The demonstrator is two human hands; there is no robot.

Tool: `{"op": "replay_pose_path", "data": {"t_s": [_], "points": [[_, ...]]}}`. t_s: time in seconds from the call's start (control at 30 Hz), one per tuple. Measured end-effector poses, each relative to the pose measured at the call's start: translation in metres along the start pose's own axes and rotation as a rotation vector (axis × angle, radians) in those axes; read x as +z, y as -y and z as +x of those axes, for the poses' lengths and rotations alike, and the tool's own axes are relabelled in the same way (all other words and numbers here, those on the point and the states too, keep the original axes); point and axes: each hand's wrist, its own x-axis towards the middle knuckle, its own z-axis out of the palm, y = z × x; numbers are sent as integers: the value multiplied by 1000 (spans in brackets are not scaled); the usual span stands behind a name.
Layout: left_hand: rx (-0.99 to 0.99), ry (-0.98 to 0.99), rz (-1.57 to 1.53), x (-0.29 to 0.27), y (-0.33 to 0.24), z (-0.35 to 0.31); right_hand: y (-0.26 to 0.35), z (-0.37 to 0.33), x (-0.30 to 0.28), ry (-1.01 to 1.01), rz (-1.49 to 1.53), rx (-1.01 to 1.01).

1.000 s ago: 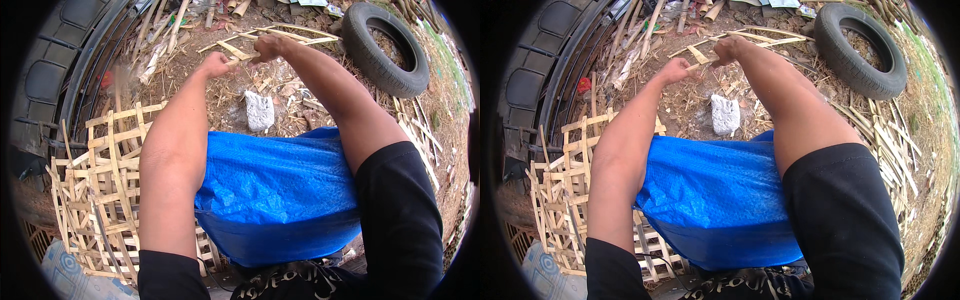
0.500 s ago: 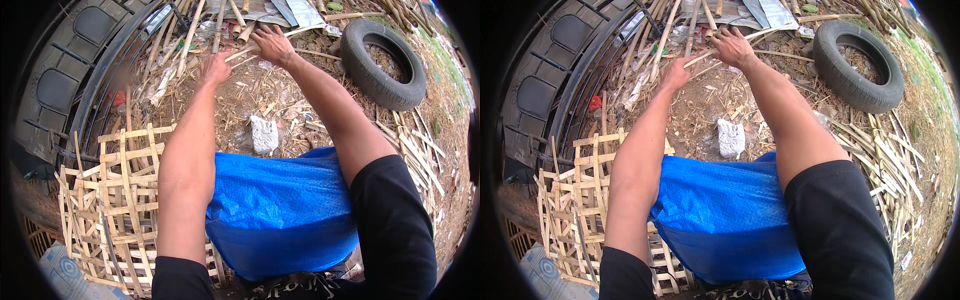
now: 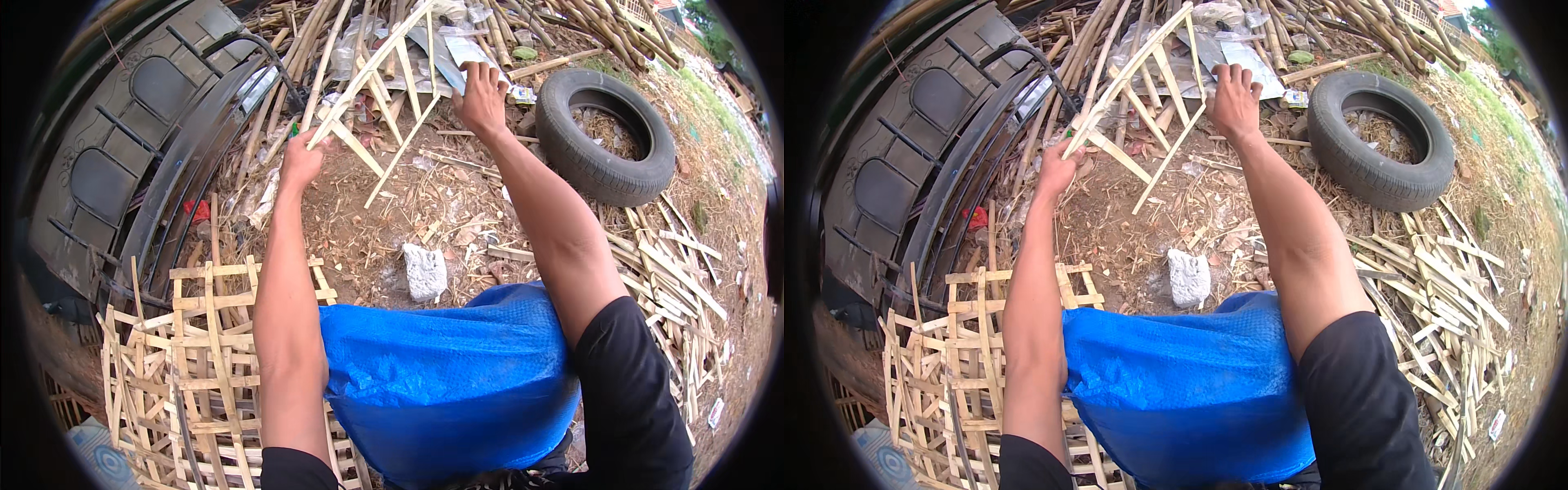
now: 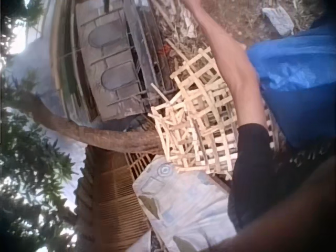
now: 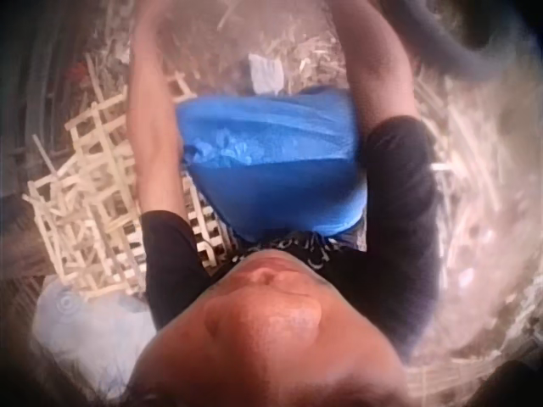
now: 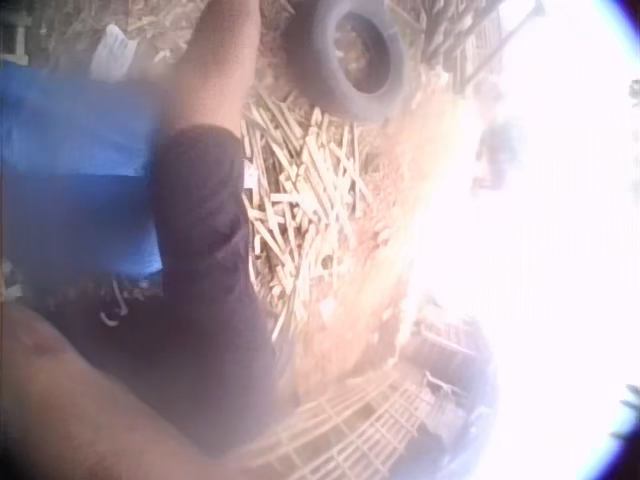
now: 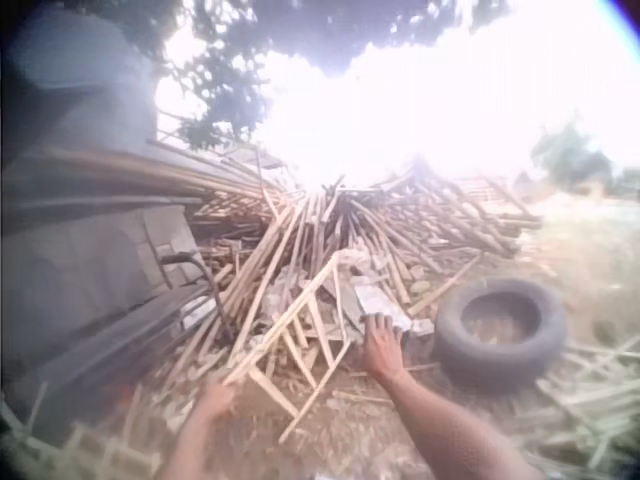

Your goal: The person builds a bamboo structure by hammering nails into a wooden frame and using a machete to trim and shave bamboo strips.

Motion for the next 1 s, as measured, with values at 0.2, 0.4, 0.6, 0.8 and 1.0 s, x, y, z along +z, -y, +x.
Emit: {"op": "replay_pose_path", "data": {"t_s": [0.2, 0.4, 0.6, 0.8, 1.0], "points": [[-317, 89, -560, -18, -24, -21, -101, -73, -3, 534, 309, 446], [-376, 199, -797, -21, -4, -58, -104, -317, -55, 717, 380, 703], [-471, 249, -971, 43, 24, -136, -139, -457, -71, 767, 0, 647], [-527, 186, -1122, 73, 19, -175, -135, -479, -62, 865, -277, 560], [-516, 102, -1347, 61, 44, -204, -125, -476, -60, 918, -435, 433]]}}
